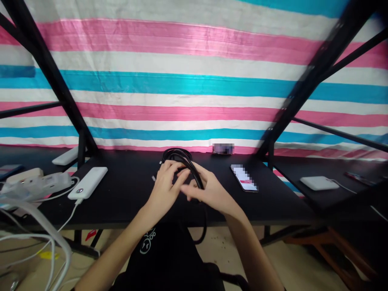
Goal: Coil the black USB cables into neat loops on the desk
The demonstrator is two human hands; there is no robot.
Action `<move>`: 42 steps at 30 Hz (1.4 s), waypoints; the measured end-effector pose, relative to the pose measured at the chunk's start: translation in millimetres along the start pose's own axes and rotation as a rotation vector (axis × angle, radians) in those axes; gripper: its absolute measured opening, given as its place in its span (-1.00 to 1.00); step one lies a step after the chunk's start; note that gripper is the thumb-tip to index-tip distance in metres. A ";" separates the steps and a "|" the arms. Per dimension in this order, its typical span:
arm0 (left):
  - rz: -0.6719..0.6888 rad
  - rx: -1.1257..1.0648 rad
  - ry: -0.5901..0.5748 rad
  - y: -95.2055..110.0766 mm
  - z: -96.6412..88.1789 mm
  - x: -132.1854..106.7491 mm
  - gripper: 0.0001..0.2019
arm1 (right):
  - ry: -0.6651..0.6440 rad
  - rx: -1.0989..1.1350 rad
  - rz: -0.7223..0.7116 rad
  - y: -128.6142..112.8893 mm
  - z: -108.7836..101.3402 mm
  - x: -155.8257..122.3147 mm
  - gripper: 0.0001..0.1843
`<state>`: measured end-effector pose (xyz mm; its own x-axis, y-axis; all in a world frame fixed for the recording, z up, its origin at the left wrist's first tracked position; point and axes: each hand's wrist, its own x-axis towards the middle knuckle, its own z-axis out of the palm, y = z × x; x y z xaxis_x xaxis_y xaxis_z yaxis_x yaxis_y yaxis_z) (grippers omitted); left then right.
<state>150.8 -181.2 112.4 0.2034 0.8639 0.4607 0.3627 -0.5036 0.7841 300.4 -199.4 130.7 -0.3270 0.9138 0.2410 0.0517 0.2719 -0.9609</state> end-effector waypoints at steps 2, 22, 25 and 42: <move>0.058 0.122 0.080 -1.6 -9.5 -8.2 -0.80 | -0.055 -0.071 0.003 -3.6 1.0 -3.4 -0.36; -0.461 -0.733 0.309 -42.1 -58.4 -33.8 -0.60 | 0.300 0.458 0.160 46.4 29.3 11.1 -0.46; -0.497 -0.802 0.334 -53.9 -40.6 -30.3 -0.47 | 0.372 0.672 0.170 56.9 32.7 15.4 -0.37; -0.697 -1.178 0.455 -96.8 21.4 19.5 -0.42 | 0.424 0.501 0.243 120.7 22.9 76.8 -0.47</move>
<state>139.1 -115.5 36.5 -0.0824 0.9678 -0.2380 -0.7279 0.1047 0.6777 259.8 -103.3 30.1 0.0407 0.9977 -0.0546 -0.3983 -0.0339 -0.9166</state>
